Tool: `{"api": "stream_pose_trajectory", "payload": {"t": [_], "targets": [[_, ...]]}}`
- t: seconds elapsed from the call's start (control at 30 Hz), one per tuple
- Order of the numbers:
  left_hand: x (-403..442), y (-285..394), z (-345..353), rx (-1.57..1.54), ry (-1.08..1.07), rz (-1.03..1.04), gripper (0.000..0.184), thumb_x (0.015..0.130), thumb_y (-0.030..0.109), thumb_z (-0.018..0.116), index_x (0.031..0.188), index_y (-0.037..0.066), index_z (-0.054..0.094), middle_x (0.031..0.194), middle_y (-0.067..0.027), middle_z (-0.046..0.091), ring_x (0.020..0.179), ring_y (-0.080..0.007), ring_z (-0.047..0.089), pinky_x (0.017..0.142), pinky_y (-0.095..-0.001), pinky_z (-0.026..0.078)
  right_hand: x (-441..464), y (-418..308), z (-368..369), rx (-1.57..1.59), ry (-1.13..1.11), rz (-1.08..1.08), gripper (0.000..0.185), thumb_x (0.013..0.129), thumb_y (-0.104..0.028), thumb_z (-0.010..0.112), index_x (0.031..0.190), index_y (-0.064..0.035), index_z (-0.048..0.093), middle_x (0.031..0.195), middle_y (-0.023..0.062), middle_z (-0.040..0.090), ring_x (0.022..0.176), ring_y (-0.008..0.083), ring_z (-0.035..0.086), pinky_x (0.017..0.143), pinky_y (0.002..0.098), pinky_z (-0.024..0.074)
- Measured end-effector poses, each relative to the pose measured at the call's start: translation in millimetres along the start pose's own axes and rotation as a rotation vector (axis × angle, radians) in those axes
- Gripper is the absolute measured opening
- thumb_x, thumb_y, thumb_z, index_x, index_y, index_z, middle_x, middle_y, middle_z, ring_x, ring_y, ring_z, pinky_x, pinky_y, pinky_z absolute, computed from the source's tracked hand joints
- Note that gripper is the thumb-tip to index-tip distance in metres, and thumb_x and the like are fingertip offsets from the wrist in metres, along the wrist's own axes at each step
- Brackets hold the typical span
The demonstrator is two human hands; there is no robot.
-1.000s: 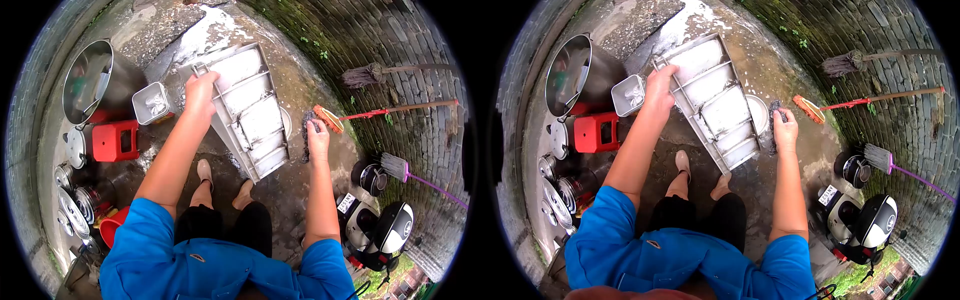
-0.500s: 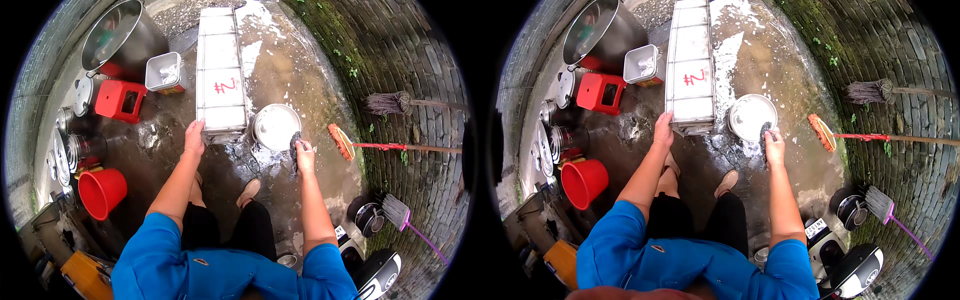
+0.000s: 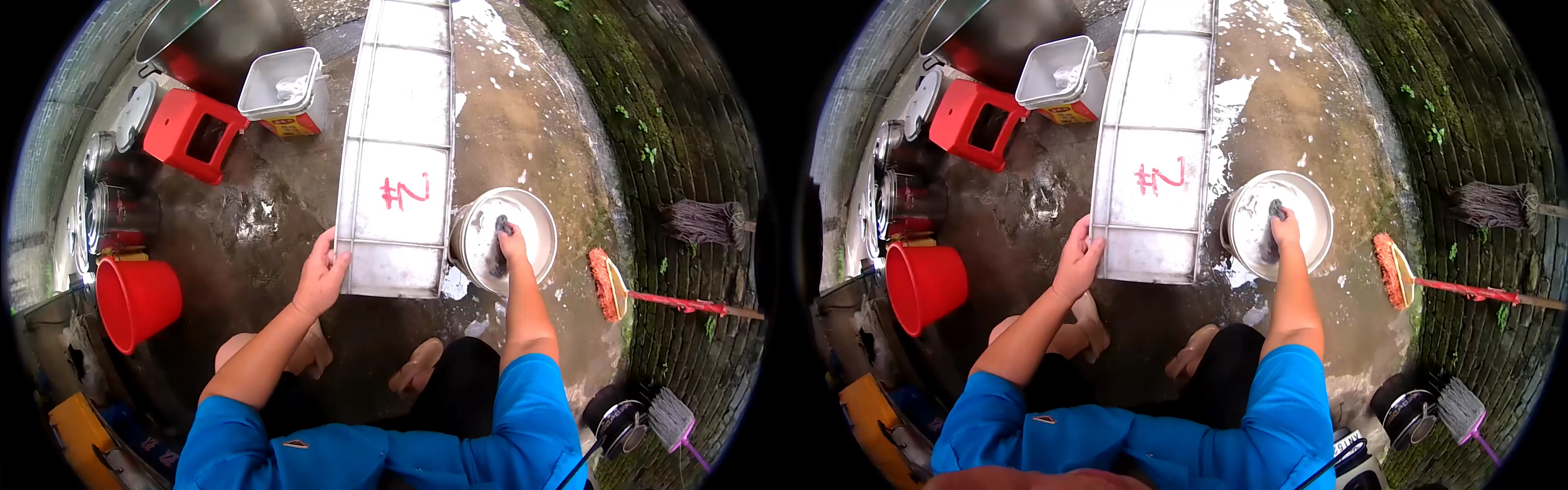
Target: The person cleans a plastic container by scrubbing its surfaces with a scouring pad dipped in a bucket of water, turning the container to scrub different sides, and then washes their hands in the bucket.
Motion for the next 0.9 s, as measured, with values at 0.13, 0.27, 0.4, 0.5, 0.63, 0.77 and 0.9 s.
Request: {"api": "stream_pose_trajectory", "payload": {"t": [0.13,0.27,0.4,0.5,0.63,0.77,0.9], "targets": [[0,-1,-1,-0.124,-0.033,0.05,0.061,0.094,0.004,0.05,0.145,0.003,0.019,0.094,-0.0061,0.063,0.086,-0.0074,0.058,0.076,-0.0234,0.047,26,27,48,-0.27,-0.055,0.01,0.041,0.087,-0.022,0.053,0.126,-0.0085,0.055,0.117,0.0174,0.063,0.105,0.0281,0.061,0.092,0.0427,0.0461],[9,15,2,-0.167,-0.096,0.083,0.067,0.093,0.002,0.05,0.149,0.006,0.012,0.109,-0.0114,0.059,0.092,-0.0118,0.059,0.082,-0.0261,0.048,59,27,63,0.736,-0.65,0.231,0.033,0.091,-0.02,0.05,0.123,-0.0125,0.057,0.113,0.0087,0.064,0.1,0.0248,0.061,0.089,0.0453,0.0481],[35,24,1,-0.065,-0.021,0.118,0.067,0.092,0.002,0.051,0.149,0.005,0.015,0.11,-0.0117,0.056,0.101,-0.0154,0.057,0.085,-0.0291,0.048,-69,-120,-50,0.923,-0.573,-0.263,0.03,0.093,-0.031,0.055,0.119,-0.0164,0.055,0.11,0.0064,0.061,0.078,0.0189,0.063,0.044,0.0228,0.0468],[70,42,8,-0.05,0.071,-0.075,0.061,0.096,0.008,0.047,0.148,0.004,0.017,0.112,-0.0106,0.058,0.107,-0.0157,0.055,0.091,-0.0299,0.046,-145,-208,-79,0.884,-0.513,-0.461,0.032,0.095,-0.029,0.049,0.125,-0.0157,0.05,0.105,0.0087,0.061,0.073,0.0168,0.062,0.045,0.0225,0.0471],[109,46,13,-0.618,-0.077,-0.122,0.041,0.099,0.019,0.043,0.136,0.003,0.035,0.109,-0.0115,0.06,0.096,-0.0208,0.061,0.082,-0.0349,0.053,-196,-294,-23,0.461,-0.513,-0.927,0.028,0.092,-0.023,0.051,0.118,-0.0127,0.054,0.098,0.0076,0.062,0.074,0.0196,0.062,0.056,0.0332,0.0518],[137,18,16,-0.862,-0.151,-0.212,0.038,0.101,0.033,0.037,0.11,0.002,0.057,0.098,-0.0153,0.065,0.089,-0.0254,0.066,0.08,-0.0397,0.056,-223,-322,50,-0.49,0.18,-1.341,0.02,0.081,-0.02,0.059,0.098,-0.0091,0.059,0.091,0.0136,0.061,0.08,0.0358,0.063,0.07,0.0483,0.0519],[132,19,14,-0.909,-0.219,-0.232,0.043,0.101,0.039,0.035,0.118,0.003,0.052,0.109,-0.0172,0.063,0.098,-0.0285,0.063,0.086,-0.0455,0.052,-189,-366,68,-0.496,0.281,-1.111,0.023,0.082,-0.024,0.056,0.099,-0.0098,0.062,0.096,0.0147,0.065,0.085,0.0368,0.064,0.074,0.0479,0.0513]]}}
Point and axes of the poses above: each hand's wrist, its own x-axis towards the middle knuckle, its own z-axis out of the palm, y = z × x, the point moved 2 cm from there along x, towards the middle knuckle
